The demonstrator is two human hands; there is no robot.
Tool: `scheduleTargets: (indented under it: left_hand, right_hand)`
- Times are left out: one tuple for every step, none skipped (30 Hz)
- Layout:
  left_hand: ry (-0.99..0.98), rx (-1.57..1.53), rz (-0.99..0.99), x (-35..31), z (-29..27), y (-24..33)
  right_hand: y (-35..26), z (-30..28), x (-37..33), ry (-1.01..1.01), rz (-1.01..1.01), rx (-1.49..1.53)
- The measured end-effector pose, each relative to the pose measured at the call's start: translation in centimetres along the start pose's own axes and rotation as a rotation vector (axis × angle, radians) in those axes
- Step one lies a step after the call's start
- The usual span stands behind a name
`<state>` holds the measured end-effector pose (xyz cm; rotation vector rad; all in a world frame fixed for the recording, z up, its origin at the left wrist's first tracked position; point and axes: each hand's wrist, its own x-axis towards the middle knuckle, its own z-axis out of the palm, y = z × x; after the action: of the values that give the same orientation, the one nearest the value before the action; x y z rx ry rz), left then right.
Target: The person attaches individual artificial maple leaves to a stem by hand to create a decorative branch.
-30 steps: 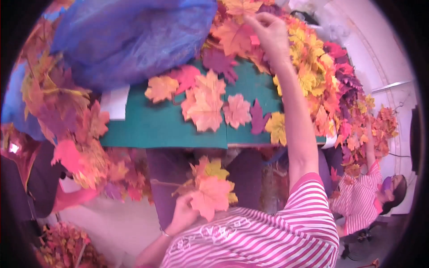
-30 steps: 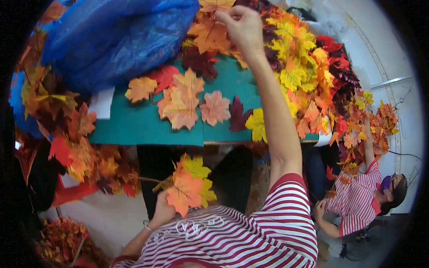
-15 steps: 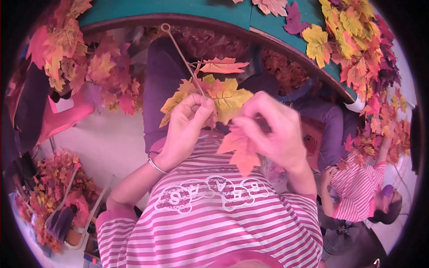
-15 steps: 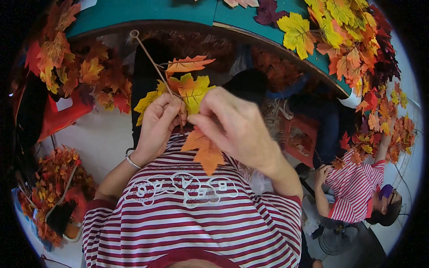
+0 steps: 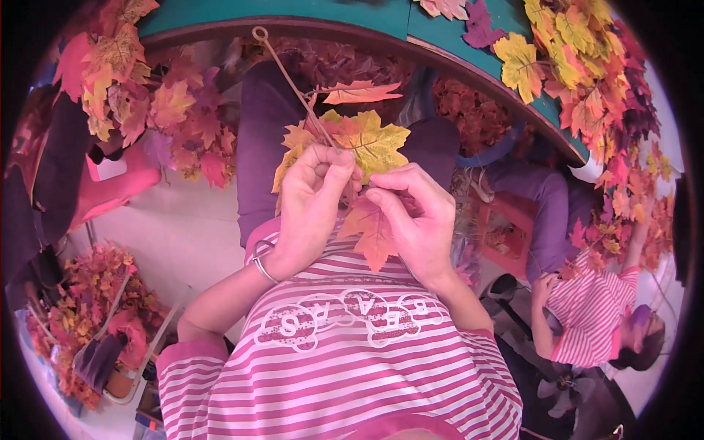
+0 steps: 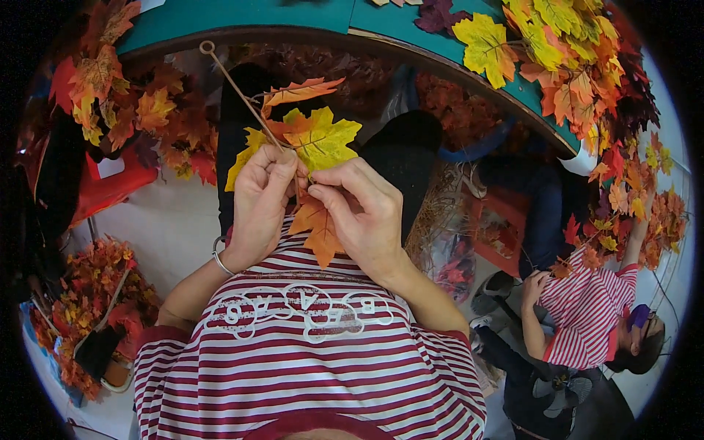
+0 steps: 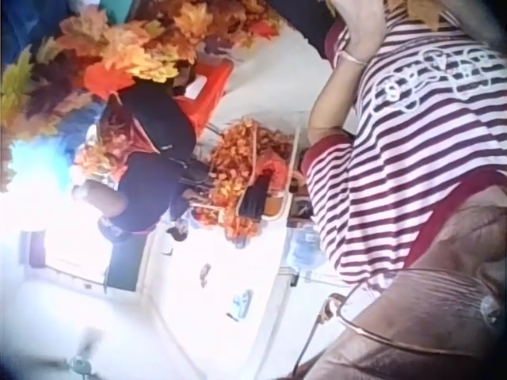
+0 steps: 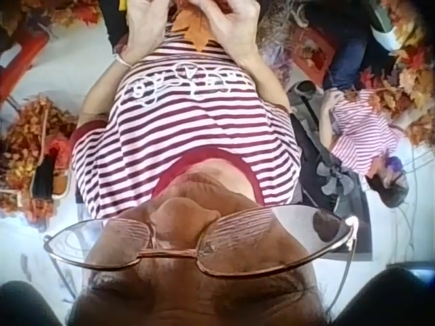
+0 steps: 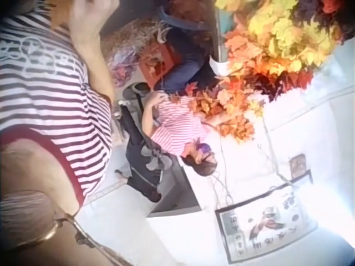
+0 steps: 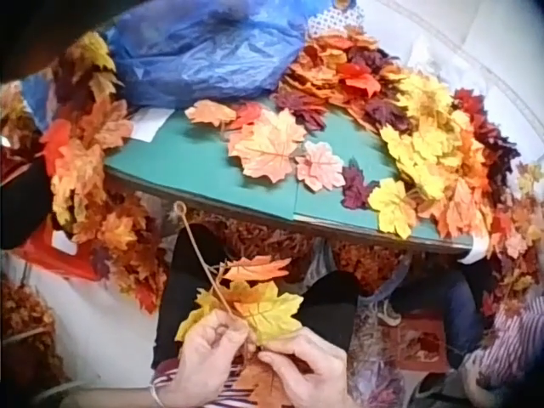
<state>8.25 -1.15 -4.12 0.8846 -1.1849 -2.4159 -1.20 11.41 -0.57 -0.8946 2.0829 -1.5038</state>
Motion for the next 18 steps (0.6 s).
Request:
scheduleTargets:
  left_hand:
    - [0.004,-0.002,0.001,0.1,0.1,0.0]
    - [0.009,0.009,0.018,0.1,0.3,-0.1]
    - [0.014,0.020,0.034,0.2,0.5,-0.1]
    - [0.018,0.019,0.035,0.3,0.7,-0.1]
    - [0.029,0.006,0.037,0.4,0.8,-0.1]
    - [0.040,-0.007,0.039,0.4,0.9,-0.1]
    - [0.042,-0.008,0.037,0.5,1.0,-0.1]
    - [0.046,-0.028,0.047,0.5,1.0,-0.1]
    - [0.049,-0.048,0.056,0.6,1.0,-0.1]
    - [0.049,-0.050,0.055,0.7,1.0,-0.1]
    - [0.055,-0.055,0.049,0.9,1.0,0.0]
    - [0.061,-0.061,0.042,1.1,0.9,0.1]
    - [0.063,-0.062,0.039,1.2,1.1,0.1]
    - [0.066,-0.071,0.039,1.4,1.2,0.1]
    - [0.069,-0.080,0.038,1.5,1.3,0.1]
    - [0.069,-0.081,0.034,1.7,1.5,0.2]
    - [0.079,-0.068,0.033,1.9,1.7,0.3]
    - [0.089,-0.055,0.030,2.1,1.9,0.3]
  right_hand:
    - [0.0,0.1,0.0,0.004,0.034,0.029]
    - [0.0,0.2,0.0,0.007,0.068,0.058]
    - [0.0,0.3,0.1,0.002,0.068,0.058]
    - [-0.1,0.3,0.2,0.008,0.082,0.078]
    - [-0.2,0.4,0.3,0.014,0.098,0.097]
    - [-0.2,0.5,0.4,0.010,0.099,0.098]
    - [-0.2,0.5,0.5,0.014,0.124,0.110]
    - [-0.2,0.6,0.6,0.018,0.151,0.122]
    - [-0.1,0.7,0.7,0.017,0.154,0.121]
    - [0.1,0.7,0.9,0.026,0.172,0.155]
    - [0.2,0.7,1.0,0.036,0.190,0.189]
    - [0.2,0.6,1.1,0.037,0.194,0.188]
    - [0.2,0.5,1.3,0.032,0.201,0.180]
    - [0.2,0.4,1.5,0.027,0.209,0.173]
    - [0.3,0.4,1.7,0.025,0.216,0.173]
    - [0.3,0.3,2.0,0.024,0.182,0.170]
    - [0.4,0.2,2.3,0.022,0.151,0.168]
    - [0.5,0.0,2.5,0.021,0.157,0.170]
